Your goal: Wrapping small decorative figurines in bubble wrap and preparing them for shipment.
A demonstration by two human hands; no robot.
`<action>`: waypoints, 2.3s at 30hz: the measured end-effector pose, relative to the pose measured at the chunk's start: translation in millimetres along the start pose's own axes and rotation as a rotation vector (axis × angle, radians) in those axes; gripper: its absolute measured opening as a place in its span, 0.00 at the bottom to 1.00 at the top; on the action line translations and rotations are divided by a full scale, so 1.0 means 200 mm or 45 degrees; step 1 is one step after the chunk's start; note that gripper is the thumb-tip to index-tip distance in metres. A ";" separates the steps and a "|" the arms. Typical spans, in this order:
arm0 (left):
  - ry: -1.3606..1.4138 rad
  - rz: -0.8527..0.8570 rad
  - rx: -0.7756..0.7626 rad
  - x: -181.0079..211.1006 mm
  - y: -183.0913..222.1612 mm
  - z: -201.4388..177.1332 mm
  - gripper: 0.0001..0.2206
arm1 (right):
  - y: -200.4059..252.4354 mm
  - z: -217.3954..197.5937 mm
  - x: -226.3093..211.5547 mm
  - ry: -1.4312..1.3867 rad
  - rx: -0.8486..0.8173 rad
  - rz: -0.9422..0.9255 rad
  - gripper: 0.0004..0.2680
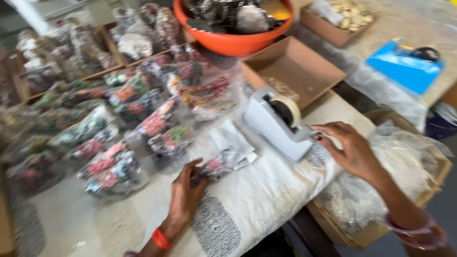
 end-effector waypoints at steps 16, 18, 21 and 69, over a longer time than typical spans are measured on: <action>0.180 -0.356 -0.083 -0.15 0.05 -0.02 0.12 | -0.05 0.10 0.08 -0.364 -0.273 0.066 0.13; 0.181 -0.357 -0.100 -0.15 0.04 0.00 0.12 | -0.02 0.16 0.22 -0.614 -0.383 0.404 0.12; 0.253 -0.276 -0.072 -0.09 0.03 -0.01 0.16 | 0.02 0.19 0.32 -0.904 -0.390 0.571 0.13; 0.913 -0.752 0.094 -0.47 0.16 0.15 0.08 | 0.28 0.62 0.34 -2.402 0.010 1.291 0.03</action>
Point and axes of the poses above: each hand's wrist, its own y-axis away from the middle knuckle, its own z-axis out of the palm, x = y × z, the point moved 9 cm from there along -y, towards the middle knuckle, and after that the axes turned 3 degrees about x, right-handed, at the moved point
